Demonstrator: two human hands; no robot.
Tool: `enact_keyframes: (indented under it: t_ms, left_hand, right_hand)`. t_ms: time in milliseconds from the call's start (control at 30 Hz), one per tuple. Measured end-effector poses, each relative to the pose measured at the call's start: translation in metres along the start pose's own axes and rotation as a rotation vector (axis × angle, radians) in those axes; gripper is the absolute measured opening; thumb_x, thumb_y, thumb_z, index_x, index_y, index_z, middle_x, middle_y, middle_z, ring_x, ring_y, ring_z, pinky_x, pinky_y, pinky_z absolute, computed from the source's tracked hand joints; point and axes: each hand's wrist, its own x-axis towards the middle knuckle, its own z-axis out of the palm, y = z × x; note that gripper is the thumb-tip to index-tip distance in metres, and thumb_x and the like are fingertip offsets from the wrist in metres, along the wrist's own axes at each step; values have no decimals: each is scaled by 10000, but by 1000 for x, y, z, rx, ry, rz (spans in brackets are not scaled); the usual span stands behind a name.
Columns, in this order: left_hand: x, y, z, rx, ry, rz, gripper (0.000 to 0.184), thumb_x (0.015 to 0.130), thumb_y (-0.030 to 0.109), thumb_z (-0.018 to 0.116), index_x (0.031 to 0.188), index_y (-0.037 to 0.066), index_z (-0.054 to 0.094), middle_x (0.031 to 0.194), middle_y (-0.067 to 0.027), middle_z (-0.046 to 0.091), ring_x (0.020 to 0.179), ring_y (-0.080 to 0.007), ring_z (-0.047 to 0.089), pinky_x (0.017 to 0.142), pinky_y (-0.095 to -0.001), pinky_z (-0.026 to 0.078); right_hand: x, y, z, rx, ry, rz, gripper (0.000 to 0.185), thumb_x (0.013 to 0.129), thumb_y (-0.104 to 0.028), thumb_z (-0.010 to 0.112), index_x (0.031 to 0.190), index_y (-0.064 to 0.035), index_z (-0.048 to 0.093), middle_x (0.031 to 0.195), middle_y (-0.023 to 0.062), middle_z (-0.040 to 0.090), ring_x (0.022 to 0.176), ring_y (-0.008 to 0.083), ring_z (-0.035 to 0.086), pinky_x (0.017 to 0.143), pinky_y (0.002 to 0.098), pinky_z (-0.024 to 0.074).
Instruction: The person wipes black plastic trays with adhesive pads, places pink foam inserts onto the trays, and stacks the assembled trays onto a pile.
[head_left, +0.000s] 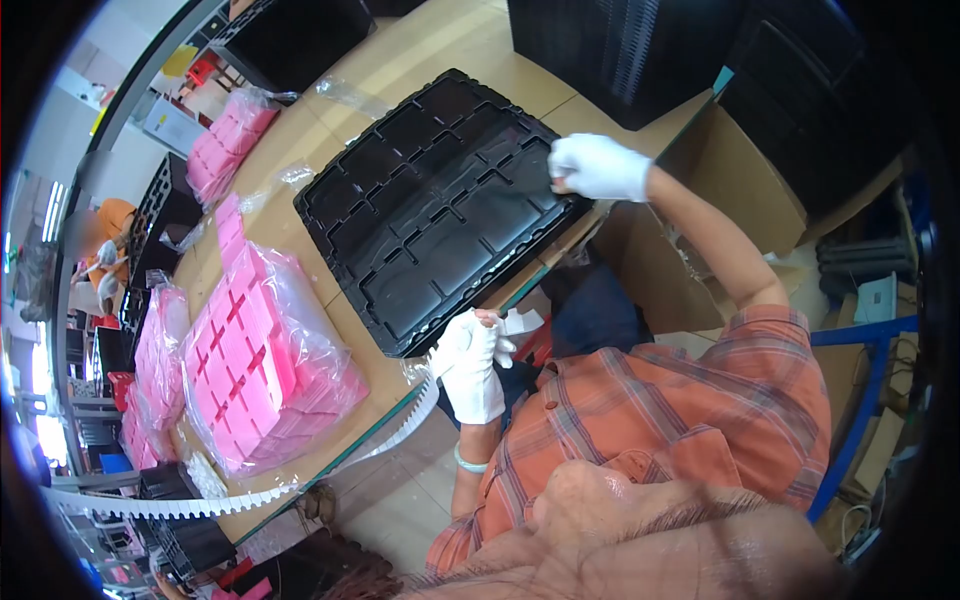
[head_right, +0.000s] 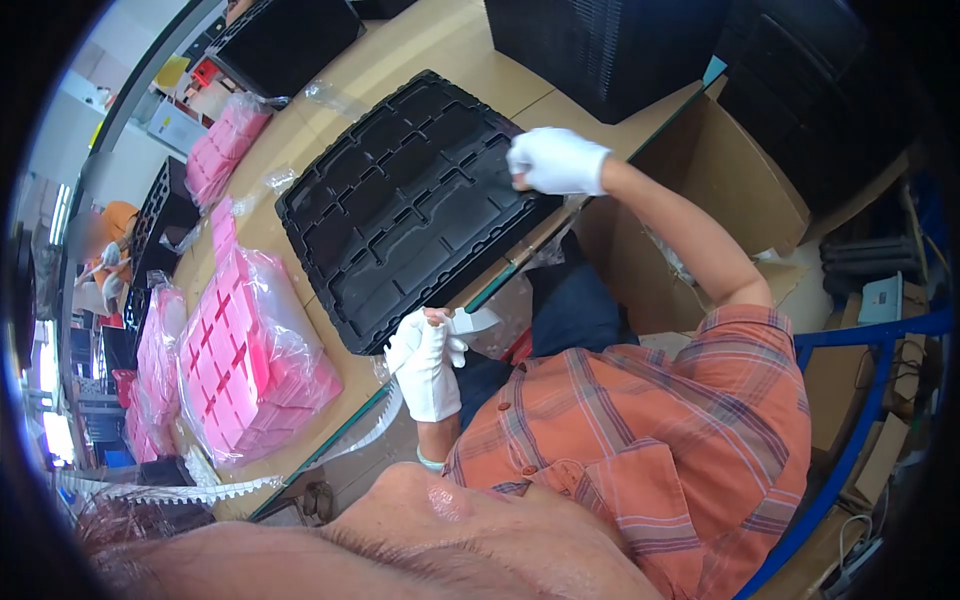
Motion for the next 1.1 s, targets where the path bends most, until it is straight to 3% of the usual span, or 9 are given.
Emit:
enact_keyframes:
  t_ms: [67,167,233,367,667,767,833,867,1100]
  left_hand:
    - [0,1,-3,7,30,13,191,913,207,641,918,18,618,720,-41,593,534,-82,533,436,-189,367]
    - [0,2,-5,44,54,36,180,912,208,642,895,31,615,694,-32,590,514,-69,517,422,-184,351]
    - [3,0,-2,88,60,63,173,912,205,640,876,39,611,676,-25,588,500,-59,505,414,-182,343]
    - [7,2,12,223,44,137,146,890,181,661,860,45,618,658,-7,590,496,-41,492,424,-176,329]
    - [-1,8,-9,55,10,0,153,879,177,653,902,36,598,675,-11,560,497,-64,486,433,-205,359]
    - [4,6,-27,-318,-197,-278,147,901,179,600,934,38,574,647,-25,562,464,-67,481,390,-189,333]
    - [1,-11,-21,-157,-286,-343,136,910,173,586,934,40,572,642,-26,560,456,-68,471,385,-192,322]
    - [-5,-13,-12,-33,-271,-276,277,896,291,638,958,24,595,639,-18,541,435,-71,463,360,-197,292]
    - [-2,16,-21,99,71,-52,179,886,197,648,916,24,618,654,-38,601,454,-69,514,378,-176,345]
  right_hand:
    - [-32,7,-26,-66,12,47,146,767,-205,658,794,-62,642,862,131,641,860,331,620,767,410,482]
    - [-71,9,-42,-684,474,733,156,801,-182,655,899,-61,672,977,134,630,900,314,641,805,405,529]
    - [-86,-4,-45,-488,569,578,224,815,-149,648,1021,-60,657,1045,121,613,926,298,628,805,384,518]
    - [-69,-62,-5,517,226,-149,290,853,-166,622,1116,-46,598,1013,108,611,915,228,613,818,329,477]
    - [-38,-119,35,1034,-263,-55,63,832,-52,594,883,-21,573,814,53,591,804,105,537,772,255,446]
    - [-38,-121,41,1091,-229,-262,56,812,-25,595,864,-21,575,816,53,568,778,127,547,750,267,449]
    - [-45,-139,42,817,-94,-527,55,784,0,596,830,-21,575,805,66,506,805,188,566,738,302,458]
    - [-43,-137,39,808,-105,-493,56,785,-7,603,831,-24,577,815,69,514,819,185,565,745,303,459]
    - [92,-24,10,566,292,-48,108,798,-124,596,818,-26,635,845,100,627,782,232,623,713,343,497]
